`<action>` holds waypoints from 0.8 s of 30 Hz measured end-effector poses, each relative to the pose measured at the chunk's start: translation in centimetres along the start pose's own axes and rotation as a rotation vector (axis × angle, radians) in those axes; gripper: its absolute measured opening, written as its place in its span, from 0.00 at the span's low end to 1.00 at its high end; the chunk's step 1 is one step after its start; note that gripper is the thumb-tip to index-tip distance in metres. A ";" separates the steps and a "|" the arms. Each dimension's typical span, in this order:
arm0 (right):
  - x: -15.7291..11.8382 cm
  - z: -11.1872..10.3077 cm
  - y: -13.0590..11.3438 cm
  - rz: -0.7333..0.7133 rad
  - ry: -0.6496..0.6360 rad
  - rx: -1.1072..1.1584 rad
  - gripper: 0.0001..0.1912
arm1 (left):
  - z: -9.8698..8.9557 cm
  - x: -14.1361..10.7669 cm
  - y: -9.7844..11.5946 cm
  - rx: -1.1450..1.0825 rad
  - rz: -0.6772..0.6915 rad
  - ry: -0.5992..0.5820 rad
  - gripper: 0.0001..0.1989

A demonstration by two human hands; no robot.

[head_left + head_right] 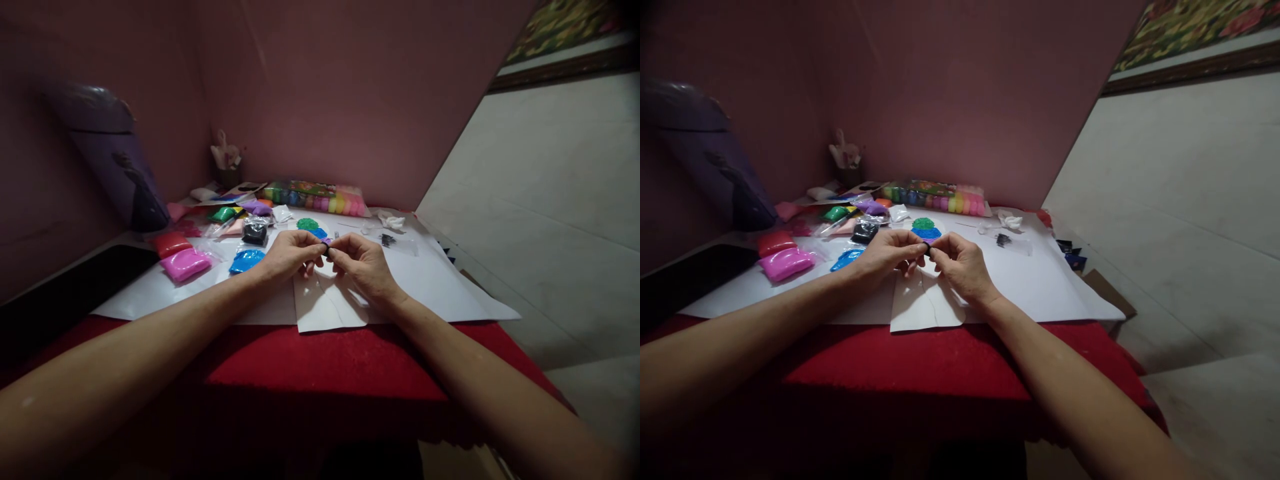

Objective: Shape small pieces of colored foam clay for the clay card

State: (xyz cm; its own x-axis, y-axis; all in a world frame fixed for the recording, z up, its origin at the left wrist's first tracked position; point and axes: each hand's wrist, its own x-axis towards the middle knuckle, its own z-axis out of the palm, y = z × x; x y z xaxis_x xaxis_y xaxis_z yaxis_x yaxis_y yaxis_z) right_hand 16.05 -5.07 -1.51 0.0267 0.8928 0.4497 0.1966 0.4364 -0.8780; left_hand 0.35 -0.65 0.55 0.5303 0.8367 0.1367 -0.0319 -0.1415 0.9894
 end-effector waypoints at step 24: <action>0.3 -0.3 0.4 0.045 0.107 -0.042 0.05 | -0.2 0.1 -0.1 -0.079 -0.009 -0.013 0.02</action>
State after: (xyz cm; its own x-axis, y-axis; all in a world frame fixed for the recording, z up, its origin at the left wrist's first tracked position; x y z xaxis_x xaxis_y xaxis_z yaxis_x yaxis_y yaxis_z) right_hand 16.45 -4.68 -1.70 0.1403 0.8934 0.4269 0.2332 0.3892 -0.8912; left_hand 0.23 -0.40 0.49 0.5417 0.8309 0.1273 -0.0936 -0.0909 0.9914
